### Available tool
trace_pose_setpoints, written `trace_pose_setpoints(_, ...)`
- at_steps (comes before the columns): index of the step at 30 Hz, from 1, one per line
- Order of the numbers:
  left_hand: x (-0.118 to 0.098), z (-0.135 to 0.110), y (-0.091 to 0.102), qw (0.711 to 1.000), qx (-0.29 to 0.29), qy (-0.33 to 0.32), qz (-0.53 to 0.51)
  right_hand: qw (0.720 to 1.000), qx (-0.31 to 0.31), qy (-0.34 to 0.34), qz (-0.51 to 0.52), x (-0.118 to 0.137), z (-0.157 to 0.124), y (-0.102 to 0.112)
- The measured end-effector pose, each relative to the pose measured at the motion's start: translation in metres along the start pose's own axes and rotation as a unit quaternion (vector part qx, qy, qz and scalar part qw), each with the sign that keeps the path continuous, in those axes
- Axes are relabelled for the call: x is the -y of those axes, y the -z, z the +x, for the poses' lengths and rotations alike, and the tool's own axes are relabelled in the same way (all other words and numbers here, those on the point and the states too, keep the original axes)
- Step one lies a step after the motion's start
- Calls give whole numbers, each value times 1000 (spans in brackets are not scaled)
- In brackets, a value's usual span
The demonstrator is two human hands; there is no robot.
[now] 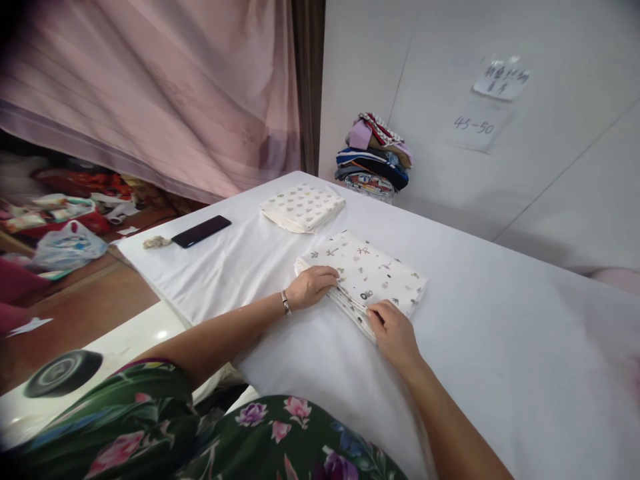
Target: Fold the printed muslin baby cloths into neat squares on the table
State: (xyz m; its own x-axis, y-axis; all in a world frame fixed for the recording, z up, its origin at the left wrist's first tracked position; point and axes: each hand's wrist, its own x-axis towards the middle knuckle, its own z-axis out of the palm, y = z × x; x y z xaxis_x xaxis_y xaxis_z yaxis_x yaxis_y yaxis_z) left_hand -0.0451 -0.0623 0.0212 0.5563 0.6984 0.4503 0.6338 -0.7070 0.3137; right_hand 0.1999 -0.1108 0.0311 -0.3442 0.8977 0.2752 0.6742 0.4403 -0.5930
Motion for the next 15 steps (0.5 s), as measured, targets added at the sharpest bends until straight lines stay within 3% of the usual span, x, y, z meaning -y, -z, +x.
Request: trace_pose_setpoints(15, -5, 6, 3, 997, 67, -13, 32, 999, -7, -9, 30, 1, 1, 0)
